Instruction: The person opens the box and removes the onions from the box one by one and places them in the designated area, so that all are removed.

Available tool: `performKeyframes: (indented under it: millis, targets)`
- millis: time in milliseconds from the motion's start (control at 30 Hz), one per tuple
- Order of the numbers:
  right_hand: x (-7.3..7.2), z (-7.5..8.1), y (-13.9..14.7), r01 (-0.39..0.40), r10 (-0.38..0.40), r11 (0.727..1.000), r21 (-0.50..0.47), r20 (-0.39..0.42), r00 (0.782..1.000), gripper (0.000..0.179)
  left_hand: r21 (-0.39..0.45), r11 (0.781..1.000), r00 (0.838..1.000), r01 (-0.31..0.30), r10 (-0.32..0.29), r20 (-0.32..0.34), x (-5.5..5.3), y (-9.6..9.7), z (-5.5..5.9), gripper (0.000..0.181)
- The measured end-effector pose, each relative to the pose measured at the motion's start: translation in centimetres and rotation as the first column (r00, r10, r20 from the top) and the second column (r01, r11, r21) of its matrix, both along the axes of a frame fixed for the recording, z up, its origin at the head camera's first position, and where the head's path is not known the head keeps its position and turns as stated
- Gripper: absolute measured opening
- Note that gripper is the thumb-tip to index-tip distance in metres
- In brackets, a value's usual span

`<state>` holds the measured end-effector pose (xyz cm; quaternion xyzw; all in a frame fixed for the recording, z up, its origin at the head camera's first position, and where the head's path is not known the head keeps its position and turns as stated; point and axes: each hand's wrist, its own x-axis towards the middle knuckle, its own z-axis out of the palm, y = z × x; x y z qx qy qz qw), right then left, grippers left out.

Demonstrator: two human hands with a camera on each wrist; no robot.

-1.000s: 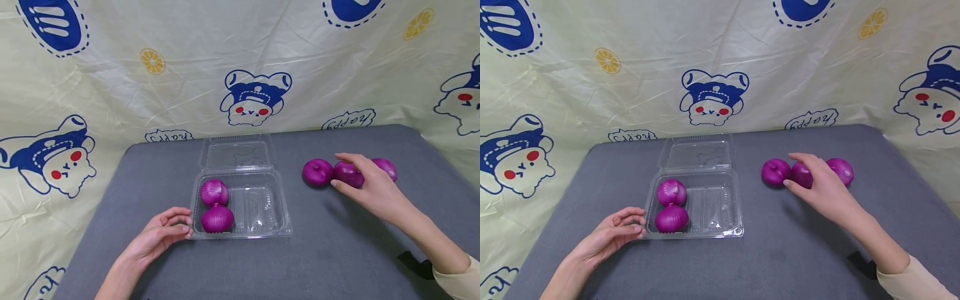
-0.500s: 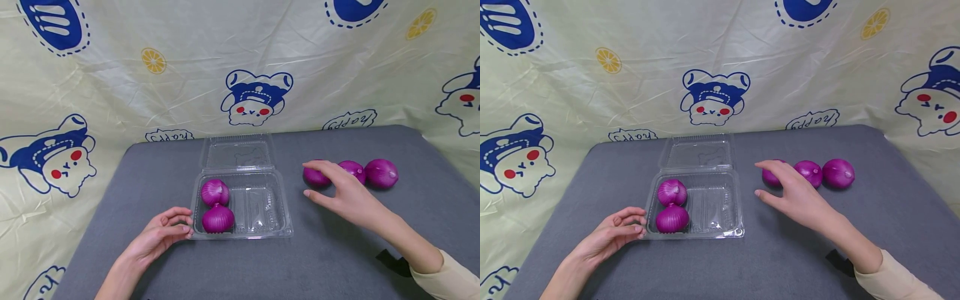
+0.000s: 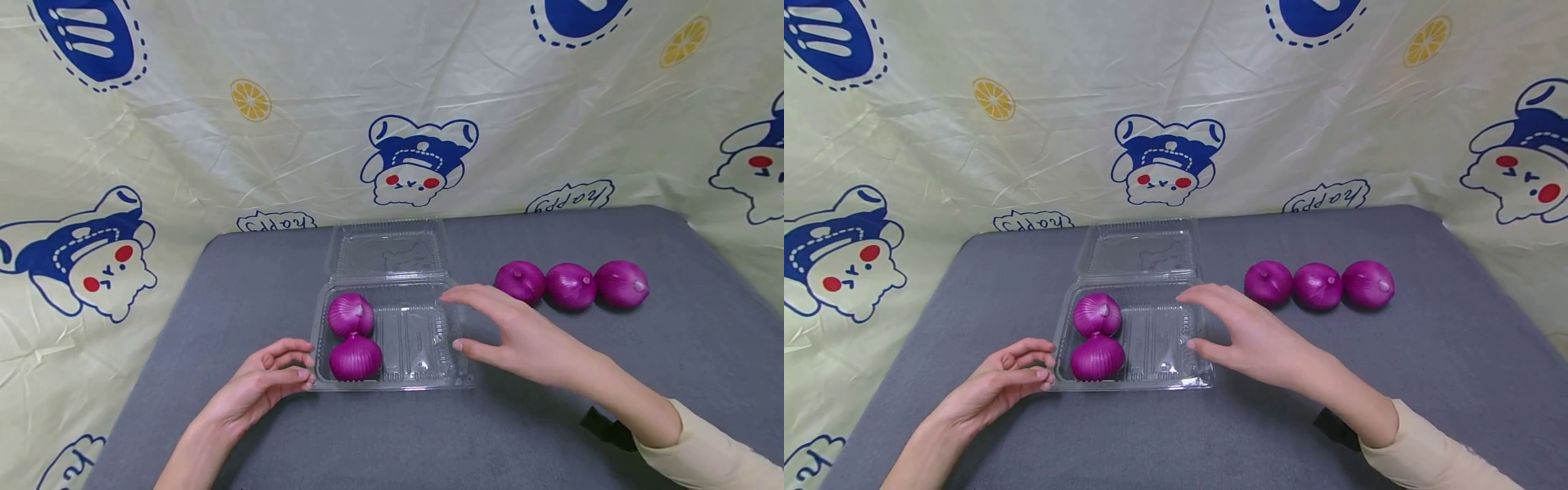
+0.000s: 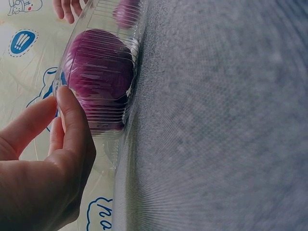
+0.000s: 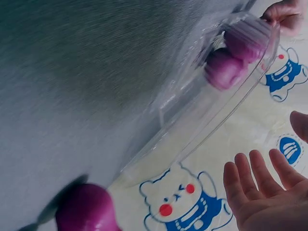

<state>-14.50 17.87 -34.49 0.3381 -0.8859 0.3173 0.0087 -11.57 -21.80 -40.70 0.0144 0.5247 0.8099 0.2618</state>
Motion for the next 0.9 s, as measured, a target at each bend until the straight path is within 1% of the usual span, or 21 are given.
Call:
performKeyframes:
  millis: [200, 333, 433, 667, 900]
  targets:
    - [0.1, -0.2, -1.8, -0.089, 0.089, 0.996, -0.004, 0.065, 0.994, 0.056, 0.005, 1.000, 1.000, 0.002, -0.002, -0.003, 0.0, 0.0, -0.1, 0.037]
    - [0.0, -0.3, -2.8, -0.122, 0.118, 0.992, 0.034, 0.113, 0.987, 0.057, 0.009, 1.000, 1.000, 0.001, -0.001, -0.001, 0.0, 0.1, -0.1, 0.037]
    - [-0.3, -0.6, -3.4, -0.165, 0.158, 0.985, 0.052, 0.127, 0.979, 0.055, 0.012, 1.000, 1.000, -0.001, 0.001, 0.001, 0.0, 0.0, -0.1, 0.036]
    - [-1.3, -1.6, -5.3, -0.285, 0.281, 0.959, 0.012, 0.131, 0.951, 0.049, 0.016, 1.000, 1.000, 0.001, -0.001, 0.003, 0.0, 0.0, -0.1, 0.035]
    - [-2.1, -2.1, -7.3, -0.356, 0.353, 0.934, -0.010, 0.149, 0.923, 0.054, 0.002, 1.000, 1.000, -0.005, 0.005, 0.016, 0.0, 0.0, -0.1, 0.035]
